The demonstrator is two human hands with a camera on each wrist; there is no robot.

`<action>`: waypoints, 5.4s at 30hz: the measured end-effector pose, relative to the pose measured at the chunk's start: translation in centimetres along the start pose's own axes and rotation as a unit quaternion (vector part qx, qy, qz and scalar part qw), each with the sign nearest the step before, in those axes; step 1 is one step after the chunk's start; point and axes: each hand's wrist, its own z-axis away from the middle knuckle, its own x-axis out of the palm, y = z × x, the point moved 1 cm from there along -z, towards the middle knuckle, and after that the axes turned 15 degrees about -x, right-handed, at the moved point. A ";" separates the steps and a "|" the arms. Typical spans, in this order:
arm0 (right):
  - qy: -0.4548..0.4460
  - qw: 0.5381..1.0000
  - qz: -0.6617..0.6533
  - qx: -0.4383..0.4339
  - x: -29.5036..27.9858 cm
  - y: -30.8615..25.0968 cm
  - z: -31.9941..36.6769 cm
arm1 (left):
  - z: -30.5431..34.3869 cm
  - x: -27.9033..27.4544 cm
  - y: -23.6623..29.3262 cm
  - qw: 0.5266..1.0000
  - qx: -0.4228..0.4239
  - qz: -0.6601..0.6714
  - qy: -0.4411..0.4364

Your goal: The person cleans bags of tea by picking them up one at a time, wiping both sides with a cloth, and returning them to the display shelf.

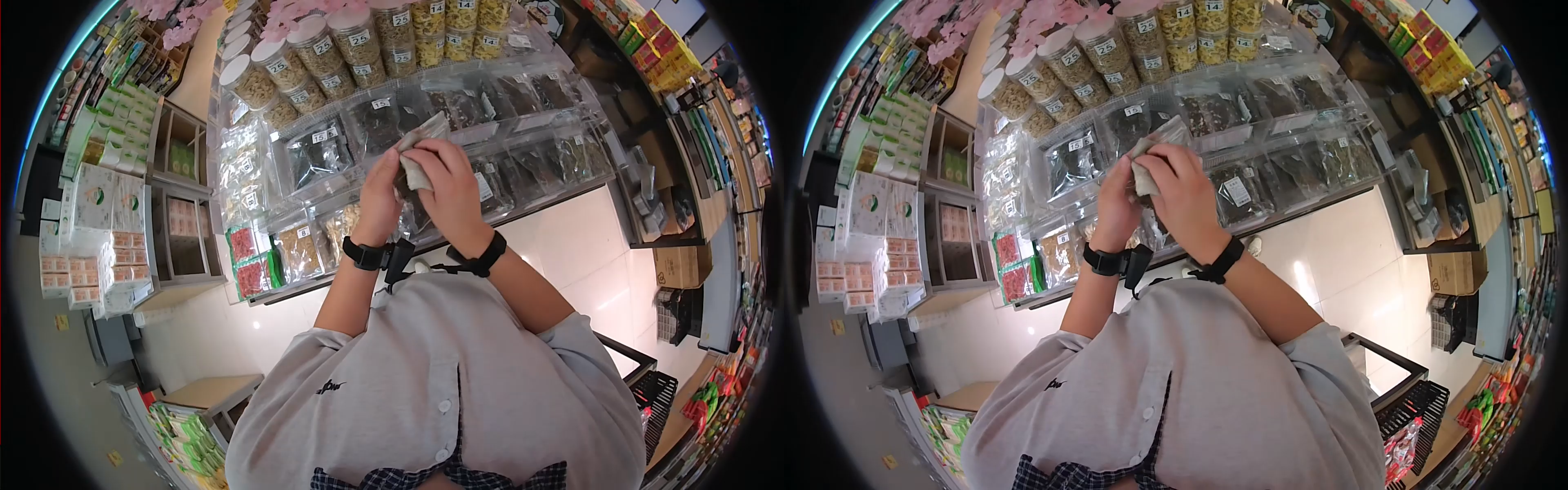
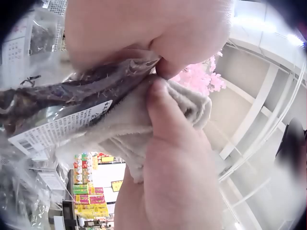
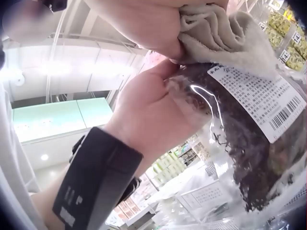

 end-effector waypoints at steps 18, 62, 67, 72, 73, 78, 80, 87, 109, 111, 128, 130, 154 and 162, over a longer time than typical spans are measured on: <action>0.006 1.000 0.024 -0.005 -1.5 2.5 -1.8 | 0.0 1.8 0.0 0.999 0.016 0.034 -0.020; -0.085 0.986 -0.137 0.042 4.1 0.8 1.1 | -0.9 -2.2 -2.5 0.956 -0.117 0.265 -0.042; -0.146 0.988 -0.057 0.000 2.8 0.4 1.6 | -0.4 -3.1 -1.6 0.949 -0.143 0.277 -0.035; -0.096 0.993 -0.066 0.020 3.9 0.9 1.0 | -0.4 -2.9 -2.6 0.961 -0.148 0.235 0.014; -0.054 0.993 -0.092 0.046 4.4 0.7 0.8 | -0.5 -2.9 -3.0 0.960 -0.147 0.236 0.015; -0.018 0.995 -0.084 0.058 6.3 1.0 0.4 | -1.7 -3.7 -4.2 0.946 -0.140 0.292 -0.015; -0.089 0.995 -0.050 -0.018 6.6 1.1 0.2 | -1.0 -3.4 -3.1 0.947 -0.125 0.295 -0.012; -0.243 0.965 -0.029 -0.096 2.3 -2.7 -0.8 | 0.5 -3.6 -0.3 0.936 -0.137 0.323 -0.011; -0.343 0.923 -0.061 -0.162 -1.2 -2.8 0.1 | -0.9 -6.6 -0.7 0.914 -0.083 0.392 -0.068; -0.322 0.932 -0.036 -0.161 -0.8 -2.2 -0.3 | -1.7 -7.2 -1.9 0.892 -0.082 0.429 -0.113; -0.229 0.963 0.005 -0.144 1.1 -0.9 -0.8 | 0.3 -7.1 0.9 0.928 -0.106 0.338 -0.113; -0.206 0.975 0.010 -0.085 1.8 -0.1 -1.1 | 1.7 -4.8 2.0 0.935 -0.137 0.325 -0.038; -0.165 0.981 0.073 -0.078 -0.8 0.1 -2.5 | 2.4 -1.1 1.8 0.961 -0.151 0.223 0.065; -0.147 0.986 0.048 -0.067 -1.5 0.4 -2.9 | 2.1 -1.0 0.8 0.972 -0.120 0.200 0.015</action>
